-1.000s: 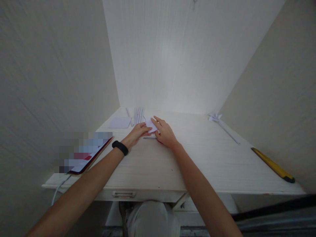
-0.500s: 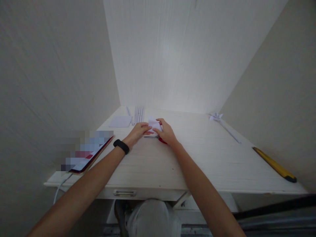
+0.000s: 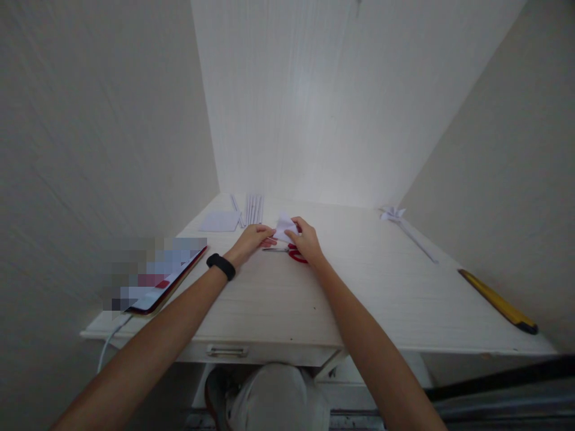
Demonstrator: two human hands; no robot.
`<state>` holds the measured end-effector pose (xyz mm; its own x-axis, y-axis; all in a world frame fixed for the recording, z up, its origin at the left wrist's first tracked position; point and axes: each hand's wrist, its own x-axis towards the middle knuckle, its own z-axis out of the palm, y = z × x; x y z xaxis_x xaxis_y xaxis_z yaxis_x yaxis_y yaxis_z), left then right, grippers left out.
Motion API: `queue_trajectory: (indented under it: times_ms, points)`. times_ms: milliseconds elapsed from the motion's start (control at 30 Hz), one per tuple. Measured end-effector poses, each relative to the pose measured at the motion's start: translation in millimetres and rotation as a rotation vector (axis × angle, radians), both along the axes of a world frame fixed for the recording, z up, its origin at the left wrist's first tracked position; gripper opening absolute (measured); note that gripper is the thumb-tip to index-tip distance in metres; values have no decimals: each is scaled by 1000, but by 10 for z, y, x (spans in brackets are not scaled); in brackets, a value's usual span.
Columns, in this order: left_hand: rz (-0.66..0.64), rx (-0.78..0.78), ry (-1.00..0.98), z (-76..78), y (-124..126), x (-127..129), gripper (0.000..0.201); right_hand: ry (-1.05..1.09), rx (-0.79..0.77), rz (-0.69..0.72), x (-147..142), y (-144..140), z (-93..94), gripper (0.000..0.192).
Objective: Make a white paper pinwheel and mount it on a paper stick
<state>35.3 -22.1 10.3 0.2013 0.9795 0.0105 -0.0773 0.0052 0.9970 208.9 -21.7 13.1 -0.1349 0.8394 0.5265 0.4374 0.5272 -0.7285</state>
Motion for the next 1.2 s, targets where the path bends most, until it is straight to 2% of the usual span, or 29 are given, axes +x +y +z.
queue_trajectory:
  times_ms: [300, 567, 833, 1033, 1200]
  points:
    - [7, 67, 45, -12, -4, -5, 20, 7, 4, -24, -11, 2, 2, 20]
    - [129, 268, 416, 73, -76, 6, 14, 59, -3, -36, -1, 10, -1, 18]
    - [62, 170, 264, 52, -32, -5, 18, 69, -26, -35, -13, 30, -4, 18]
    - [92, 180, 234, 42, -8, -16, 18, 134, -17, -34, -4, 23, -13, 19]
    - [152, 194, 257, 71, -21, -5, 17, 243, -10, -113, 27, 56, -14, 22]
